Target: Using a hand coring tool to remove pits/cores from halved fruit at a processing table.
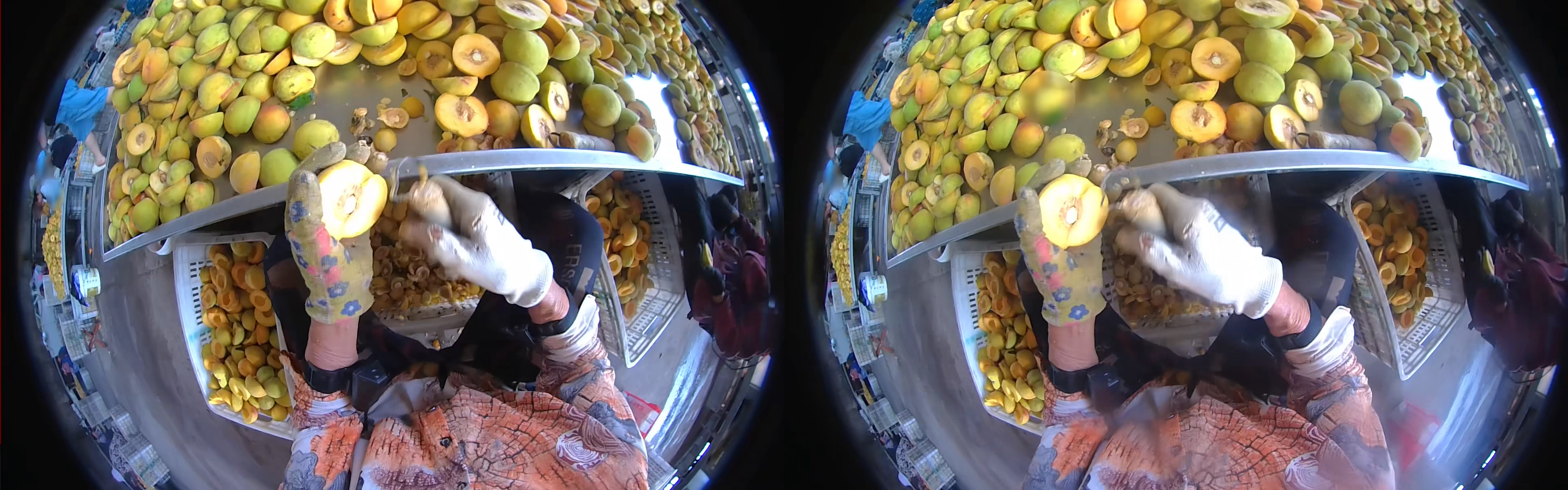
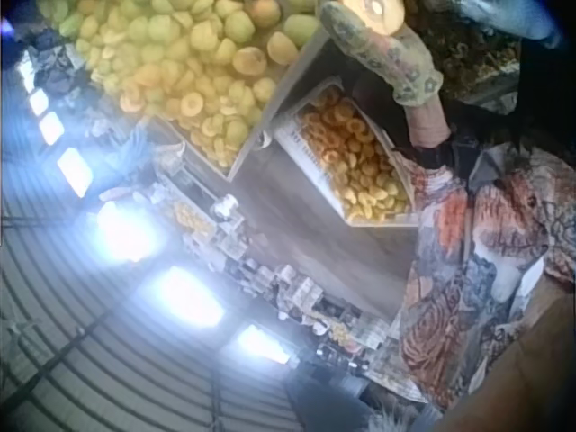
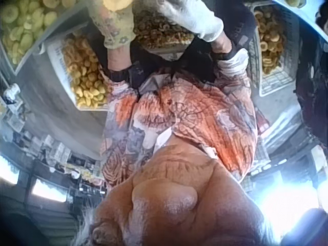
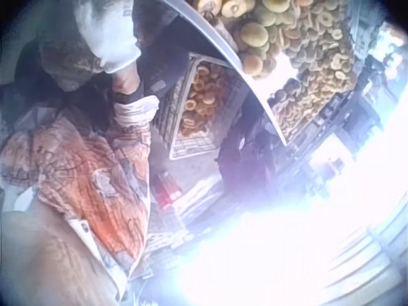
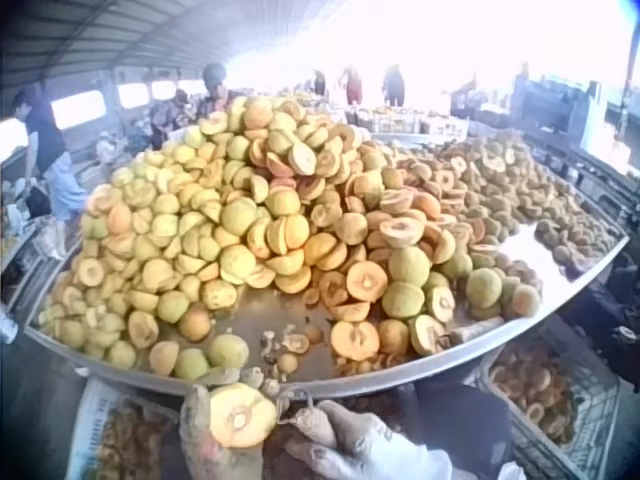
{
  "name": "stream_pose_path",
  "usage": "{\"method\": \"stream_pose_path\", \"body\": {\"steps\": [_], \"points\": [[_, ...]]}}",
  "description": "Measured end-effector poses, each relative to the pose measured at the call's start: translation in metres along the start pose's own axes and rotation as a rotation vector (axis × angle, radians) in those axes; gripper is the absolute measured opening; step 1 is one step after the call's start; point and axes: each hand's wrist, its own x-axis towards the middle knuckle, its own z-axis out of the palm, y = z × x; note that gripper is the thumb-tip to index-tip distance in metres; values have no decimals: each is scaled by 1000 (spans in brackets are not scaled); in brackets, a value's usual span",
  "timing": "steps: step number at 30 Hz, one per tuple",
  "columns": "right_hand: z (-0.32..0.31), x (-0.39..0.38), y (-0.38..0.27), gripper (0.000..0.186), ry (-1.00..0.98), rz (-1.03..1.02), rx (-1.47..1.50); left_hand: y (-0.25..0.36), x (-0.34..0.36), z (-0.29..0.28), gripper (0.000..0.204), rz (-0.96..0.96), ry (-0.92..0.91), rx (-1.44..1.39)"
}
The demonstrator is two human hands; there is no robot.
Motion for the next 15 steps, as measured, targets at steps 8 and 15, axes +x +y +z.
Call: {"method": "stream_pose_path", "body": {"steps": [8,15], "points": [[24,11,3,30,-27,-56,26,24,-9,25,47,-108,-122,-515],[18,9,-13,36,-231,333,310,9,-8,23,48,111,-59,-125]]}}
